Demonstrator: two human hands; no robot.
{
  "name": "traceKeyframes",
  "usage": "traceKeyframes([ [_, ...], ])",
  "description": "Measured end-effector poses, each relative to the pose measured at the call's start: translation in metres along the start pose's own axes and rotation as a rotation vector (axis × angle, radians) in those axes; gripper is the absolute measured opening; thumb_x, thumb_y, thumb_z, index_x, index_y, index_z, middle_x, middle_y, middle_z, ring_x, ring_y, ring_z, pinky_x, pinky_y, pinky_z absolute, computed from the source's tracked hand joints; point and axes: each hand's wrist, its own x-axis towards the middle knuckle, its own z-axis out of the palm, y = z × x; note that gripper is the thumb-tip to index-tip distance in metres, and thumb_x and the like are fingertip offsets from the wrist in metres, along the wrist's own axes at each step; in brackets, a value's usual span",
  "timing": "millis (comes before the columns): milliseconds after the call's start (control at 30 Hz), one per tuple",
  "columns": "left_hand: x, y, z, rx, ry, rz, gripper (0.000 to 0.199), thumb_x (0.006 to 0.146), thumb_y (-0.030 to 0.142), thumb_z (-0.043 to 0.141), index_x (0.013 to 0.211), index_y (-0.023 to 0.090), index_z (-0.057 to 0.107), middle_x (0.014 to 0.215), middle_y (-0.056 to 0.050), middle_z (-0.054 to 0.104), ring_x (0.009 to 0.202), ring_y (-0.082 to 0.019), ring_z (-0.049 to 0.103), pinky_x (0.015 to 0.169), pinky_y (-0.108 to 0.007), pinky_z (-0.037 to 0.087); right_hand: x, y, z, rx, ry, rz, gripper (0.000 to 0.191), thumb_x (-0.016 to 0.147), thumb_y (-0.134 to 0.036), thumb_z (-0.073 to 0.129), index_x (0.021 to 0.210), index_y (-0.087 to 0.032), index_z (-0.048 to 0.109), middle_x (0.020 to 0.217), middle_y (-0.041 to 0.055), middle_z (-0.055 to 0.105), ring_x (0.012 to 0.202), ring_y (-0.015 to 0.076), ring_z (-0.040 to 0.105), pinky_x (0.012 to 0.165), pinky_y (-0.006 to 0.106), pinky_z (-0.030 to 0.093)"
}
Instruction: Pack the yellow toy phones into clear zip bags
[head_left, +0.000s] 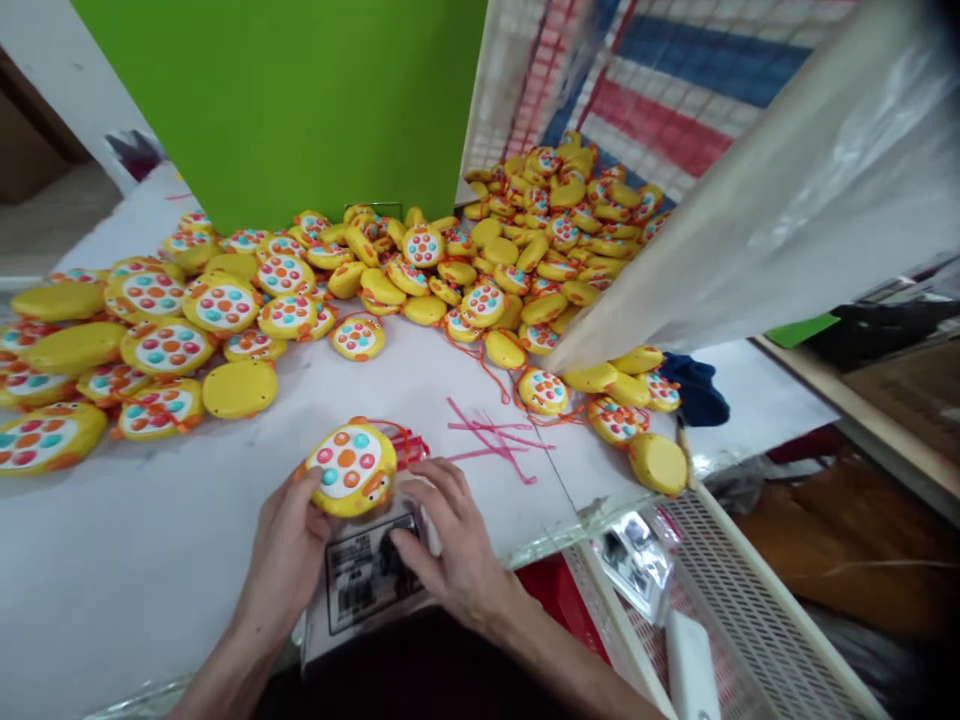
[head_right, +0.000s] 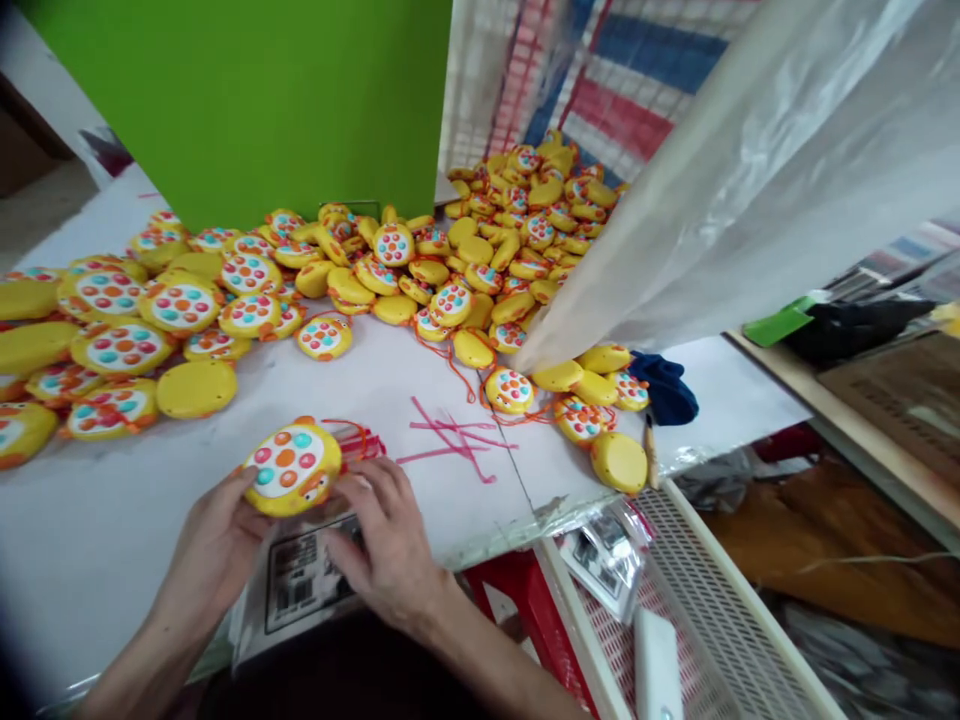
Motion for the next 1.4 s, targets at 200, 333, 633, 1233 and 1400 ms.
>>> traceKeyframes([
  [200,-0.011,-0.017,0.008,0.04,-0.043,-0.008,0.03,0.068,0.033,0.071,0.091,0.013,0.065,0.08,-0.001,0.071,0.078,-0.018,0.066,0.064,-0.023,0.053,-0.031,0.001,-0.003,0.045,0.054,0.07,0.038,0.085,-0.016,0.051,0.122,-0.022,0.043,0.124,0.0088,0.047,0.12,0.0192,0.038,0.102,0.039,0.038],
  [333,-0.017,-0.022,0.006,0.063,-0.069,-0.039,0.03,0.066,0.033,0.072,0.087,0.013,0.065,0.08,-0.002,0.07,0.078,-0.018,0.065,0.066,-0.023,0.053,-0.017,-0.006,0.004,-0.055,0.002,0.086,0.054,0.084,-0.026,0.055,0.132,-0.016,0.034,0.138,0.0149,0.032,0.13,0.0237,0.028,0.105,0.042,0.034],
  [633,-0.027,-0.015,-0.004,0.254,-0.131,0.203,0.035,0.076,0.04,0.063,0.105,0.02,0.059,0.107,-0.003,0.063,0.102,-0.02,0.057,0.085,-0.028,0.047,0.039,-0.013,0.023,0.009,-0.078,0.034,0.059,0.073,-0.015,0.059,0.129,-0.015,0.041,0.136,0.0168,0.038,0.129,0.0258,0.031,0.104,0.043,0.033],
  [1233,-0.011,0.001,-0.034,0.672,-0.381,0.261,0.03,0.075,0.023,0.063,0.104,0.019,0.059,0.104,-0.007,0.065,0.094,-0.021,0.062,0.081,-0.033,0.051,0.012,0.003,0.015,0.45,-0.026,0.317,0.031,0.079,-0.024,0.062,0.109,-0.022,0.054,0.102,0.0029,0.064,0.09,0.0147,0.062,0.079,0.023,0.051],
  [1400,-0.013,-0.006,-0.043,0.79,-0.341,0.389,0.029,0.077,0.023,0.061,0.106,0.022,0.059,0.107,-0.006,0.065,0.095,-0.02,0.063,0.084,-0.033,0.051,0.004,0.007,0.028,0.327,0.015,0.178,0.032,0.082,-0.02,0.058,0.113,-0.026,0.052,0.11,0.0034,0.062,0.101,0.0159,0.06,0.088,0.027,0.049],
])
